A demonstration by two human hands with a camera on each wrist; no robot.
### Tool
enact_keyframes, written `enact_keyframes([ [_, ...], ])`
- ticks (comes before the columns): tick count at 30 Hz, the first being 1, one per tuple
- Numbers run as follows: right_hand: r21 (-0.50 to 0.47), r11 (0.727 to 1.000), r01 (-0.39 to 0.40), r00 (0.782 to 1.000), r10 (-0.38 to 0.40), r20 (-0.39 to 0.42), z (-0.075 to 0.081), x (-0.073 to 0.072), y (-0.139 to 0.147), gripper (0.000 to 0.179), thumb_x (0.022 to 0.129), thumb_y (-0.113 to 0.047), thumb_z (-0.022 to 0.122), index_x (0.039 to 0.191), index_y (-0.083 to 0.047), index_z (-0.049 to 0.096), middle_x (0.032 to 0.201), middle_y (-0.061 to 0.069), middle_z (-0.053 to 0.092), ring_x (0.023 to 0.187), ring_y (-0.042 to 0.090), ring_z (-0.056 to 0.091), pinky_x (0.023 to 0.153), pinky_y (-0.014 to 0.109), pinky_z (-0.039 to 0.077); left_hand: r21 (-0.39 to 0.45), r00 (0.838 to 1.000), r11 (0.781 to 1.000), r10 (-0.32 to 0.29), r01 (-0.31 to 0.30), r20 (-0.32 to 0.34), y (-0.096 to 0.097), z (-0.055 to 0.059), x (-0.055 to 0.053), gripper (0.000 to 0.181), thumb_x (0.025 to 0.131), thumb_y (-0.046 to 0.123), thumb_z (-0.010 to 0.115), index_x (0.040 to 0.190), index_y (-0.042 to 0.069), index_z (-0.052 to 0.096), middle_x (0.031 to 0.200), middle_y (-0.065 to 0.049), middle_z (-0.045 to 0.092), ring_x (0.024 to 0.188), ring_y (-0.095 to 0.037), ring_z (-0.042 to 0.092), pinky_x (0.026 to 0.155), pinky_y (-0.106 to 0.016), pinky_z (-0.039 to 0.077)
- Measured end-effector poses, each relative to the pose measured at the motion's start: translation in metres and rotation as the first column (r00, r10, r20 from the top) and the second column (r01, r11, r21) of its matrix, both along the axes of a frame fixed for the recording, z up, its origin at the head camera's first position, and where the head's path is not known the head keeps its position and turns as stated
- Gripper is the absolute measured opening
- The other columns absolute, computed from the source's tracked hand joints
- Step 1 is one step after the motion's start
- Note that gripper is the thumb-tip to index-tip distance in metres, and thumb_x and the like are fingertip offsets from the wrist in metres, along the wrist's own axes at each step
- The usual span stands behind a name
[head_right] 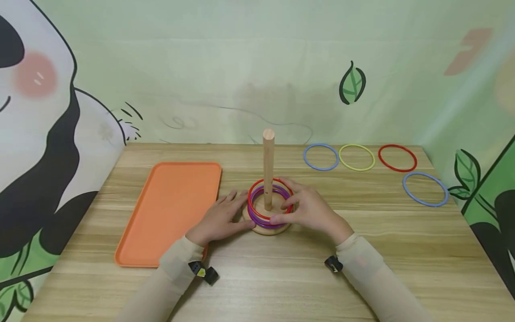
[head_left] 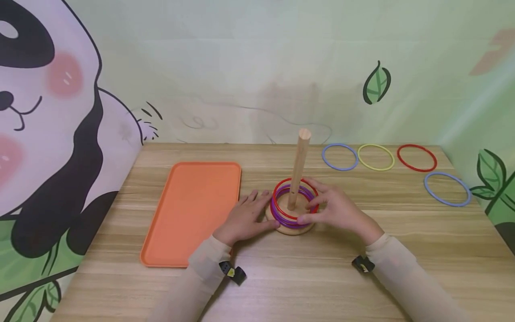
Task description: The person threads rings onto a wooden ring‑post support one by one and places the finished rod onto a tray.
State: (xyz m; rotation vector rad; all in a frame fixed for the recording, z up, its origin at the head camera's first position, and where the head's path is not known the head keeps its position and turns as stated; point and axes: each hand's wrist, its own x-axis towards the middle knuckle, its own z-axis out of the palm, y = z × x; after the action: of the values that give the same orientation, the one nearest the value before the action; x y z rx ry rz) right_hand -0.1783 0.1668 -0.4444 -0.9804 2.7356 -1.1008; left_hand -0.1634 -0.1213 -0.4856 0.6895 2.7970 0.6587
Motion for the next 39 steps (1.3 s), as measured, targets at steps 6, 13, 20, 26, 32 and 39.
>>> enact_keyframes([
  [6, 0.027, 1.0, -0.009, 1.0, 0.009, 0.012, 0.0, 0.0, 0.0, 0.041, 0.077, -0.039, 0.096, 0.092, -0.002, 0.085, 0.161, 0.02, 0.046, 0.147, 0.042, 0.046, 0.118, 0.055, 0.041, 0.004, 1.0, 1.0, 0.005, -0.005, 0.006, 0.0, 0.001, 0.001, 0.091, 0.096, 0.065, 0.065, 0.167, 0.016, 0.033, 0.17, -0.008, 0.035, 0.16, -0.037, 0.021, 0.129, -0.055, 0.017],
  [13, 0.063, 0.997, -0.033, 0.999, 0.03, 0.044, 0.001, -0.002, -0.002, 0.04, 0.08, -0.037, 0.094, 0.095, -0.001, 0.084, 0.161, 0.023, 0.045, 0.148, 0.044, 0.044, 0.12, 0.056, 0.038, -0.008, 1.0, 1.0, 0.003, -0.003, 0.004, 0.001, 0.002, -0.001, 0.091, 0.097, 0.065, 0.064, 0.168, 0.016, 0.032, 0.17, -0.008, 0.034, 0.16, -0.037, 0.02, 0.13, -0.054, 0.016],
  [20, 0.076, 0.994, -0.079, 0.993, 0.072, 0.092, 0.001, -0.001, -0.003, 0.039, 0.083, -0.034, 0.092, 0.104, -0.002, 0.082, 0.163, 0.026, 0.04, 0.15, 0.046, 0.04, 0.121, 0.058, 0.036, 0.0, 1.0, 1.0, -0.003, 0.003, 0.002, 0.001, 0.002, 0.0, 0.091, 0.097, 0.064, 0.064, 0.167, 0.015, 0.033, 0.17, -0.008, 0.034, 0.16, -0.037, 0.02, 0.13, -0.055, 0.016],
  [26, 0.054, 0.996, -0.073, 0.99, 0.066, 0.127, -0.001, 0.0, -0.001, 0.036, 0.085, -0.033, 0.091, 0.107, -0.007, 0.078, 0.168, 0.027, 0.03, 0.152, 0.049, 0.034, 0.12, 0.062, 0.035, -0.002, 1.0, 1.0, -0.002, 0.002, 0.001, 0.001, 0.0, 0.0, 0.092, 0.097, 0.065, 0.064, 0.168, 0.017, 0.031, 0.17, -0.008, 0.034, 0.16, -0.037, 0.02, 0.13, -0.054, 0.016],
  [32, -0.028, 0.999, -0.036, 0.994, 0.038, 0.102, -0.004, -0.007, 0.001, 0.031, 0.089, -0.026, 0.087, 0.109, -0.005, 0.077, 0.163, 0.029, 0.039, 0.15, 0.05, 0.038, 0.12, 0.064, 0.034, 0.016, 1.0, 1.0, 0.002, -0.002, -0.002, 0.001, -0.001, -0.001, 0.092, 0.097, 0.065, 0.064, 0.168, 0.017, 0.032, 0.17, -0.01, 0.034, 0.16, -0.038, 0.02, 0.129, -0.056, 0.016],
  [39, -0.149, 0.981, 0.124, 0.985, -0.104, 0.134, -0.011, -0.018, 0.017, 0.023, 0.105, -0.016, 0.066, 0.118, 0.001, 0.076, 0.123, 0.018, 0.074, 0.12, 0.038, 0.067, 0.106, 0.058, 0.052, 0.011, 1.0, 1.0, -0.004, 0.004, 0.001, 0.001, -0.001, -0.001, 0.093, 0.097, 0.065, 0.064, 0.168, 0.017, 0.03, 0.17, -0.009, 0.033, 0.16, -0.038, 0.019, 0.13, -0.055, 0.015],
])
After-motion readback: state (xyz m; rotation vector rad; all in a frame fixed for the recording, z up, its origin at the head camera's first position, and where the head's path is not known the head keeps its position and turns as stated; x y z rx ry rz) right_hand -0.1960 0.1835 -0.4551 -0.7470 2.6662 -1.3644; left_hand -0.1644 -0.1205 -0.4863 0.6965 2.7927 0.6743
